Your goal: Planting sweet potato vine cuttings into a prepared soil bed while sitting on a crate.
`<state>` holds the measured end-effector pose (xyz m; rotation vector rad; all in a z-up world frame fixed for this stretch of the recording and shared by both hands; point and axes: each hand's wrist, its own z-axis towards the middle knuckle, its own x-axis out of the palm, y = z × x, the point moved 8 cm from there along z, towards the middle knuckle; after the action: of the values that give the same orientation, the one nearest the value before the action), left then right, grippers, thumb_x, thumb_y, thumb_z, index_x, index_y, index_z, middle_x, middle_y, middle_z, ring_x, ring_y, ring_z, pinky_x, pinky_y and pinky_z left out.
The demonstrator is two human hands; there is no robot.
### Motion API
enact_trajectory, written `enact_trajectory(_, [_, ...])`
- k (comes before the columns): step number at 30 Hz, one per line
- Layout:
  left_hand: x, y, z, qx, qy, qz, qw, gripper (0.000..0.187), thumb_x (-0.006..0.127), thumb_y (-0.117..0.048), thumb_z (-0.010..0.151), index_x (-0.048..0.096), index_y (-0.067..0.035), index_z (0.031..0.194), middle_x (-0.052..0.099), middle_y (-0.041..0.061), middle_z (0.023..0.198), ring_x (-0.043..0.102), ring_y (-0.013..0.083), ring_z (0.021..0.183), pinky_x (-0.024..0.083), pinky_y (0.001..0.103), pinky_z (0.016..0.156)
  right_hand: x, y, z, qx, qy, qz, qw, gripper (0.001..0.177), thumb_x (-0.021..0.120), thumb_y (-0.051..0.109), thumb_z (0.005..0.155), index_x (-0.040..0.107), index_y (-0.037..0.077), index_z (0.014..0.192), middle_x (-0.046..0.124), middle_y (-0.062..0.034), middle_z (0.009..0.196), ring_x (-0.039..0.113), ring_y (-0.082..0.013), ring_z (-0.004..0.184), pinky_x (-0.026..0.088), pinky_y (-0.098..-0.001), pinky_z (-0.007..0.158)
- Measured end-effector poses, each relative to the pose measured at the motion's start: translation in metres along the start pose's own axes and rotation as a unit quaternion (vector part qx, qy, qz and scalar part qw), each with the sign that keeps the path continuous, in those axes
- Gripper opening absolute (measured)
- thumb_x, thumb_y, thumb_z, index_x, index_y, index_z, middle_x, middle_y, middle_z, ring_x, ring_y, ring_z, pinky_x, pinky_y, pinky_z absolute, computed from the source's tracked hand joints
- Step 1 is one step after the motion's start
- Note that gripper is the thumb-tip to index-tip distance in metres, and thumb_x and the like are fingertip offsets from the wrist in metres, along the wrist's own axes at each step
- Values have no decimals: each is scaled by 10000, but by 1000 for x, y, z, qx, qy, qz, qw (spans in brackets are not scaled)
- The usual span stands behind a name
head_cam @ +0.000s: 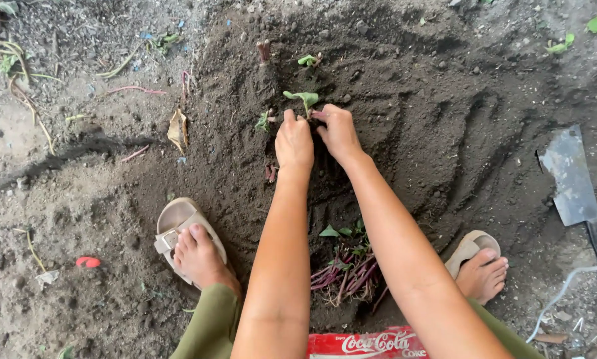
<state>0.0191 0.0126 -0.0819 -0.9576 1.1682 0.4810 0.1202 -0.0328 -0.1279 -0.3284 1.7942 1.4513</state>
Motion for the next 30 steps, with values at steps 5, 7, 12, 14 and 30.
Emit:
enact_trajectory(5, [4,-8,-7,9,-56,62,996,136,549,-18,813,647,61,863,560,129,907,639,259,615,563,362,500,-8,19,-14,15,-6,-105,994,263,670,98,787,659,97,1050,602,-71,1093,550,-261,1089,496,-369,889])
enact_trajectory(7, [-11,-16,-17,12,-111,127,986,132,569,-65,817,664,-2,883,550,56,877,635,170,625,551,257,501,-24,32,-25,27,-22,-202,979,293,693,252,802,656,213,1090,569,22,1158,509,-197,1131,499,-346,876])
enact_trajectory(12, [-30,-47,-92,-56,73,92,992,649,648,-358,820,464,-34,1351,272,247,1474,212,486,1357,282,542,1066,-63,14,-108,250,21,-234,939,516,511,379,949,383,221,1424,215,-117,1477,237,-375,1324,251,-655,1000])
enact_trajectory(14, [-26,-60,-125,-28,87,83,992,549,602,-282,853,482,-64,1342,280,230,1478,220,476,1358,306,541,1047,-51,10,-133,177,-21,-237,955,465,582,254,881,482,155,1324,314,-156,1373,361,-386,1194,364,-564,937])
enact_trajectory(30, [-32,-16,-183,-153,51,-165,973,350,518,61,844,603,-90,1147,580,116,1109,593,255,979,525,301,730,-43,82,-130,143,82,-84,983,313,578,81,879,643,86,1185,643,-174,1141,583,-341,1107,488,-434,914])
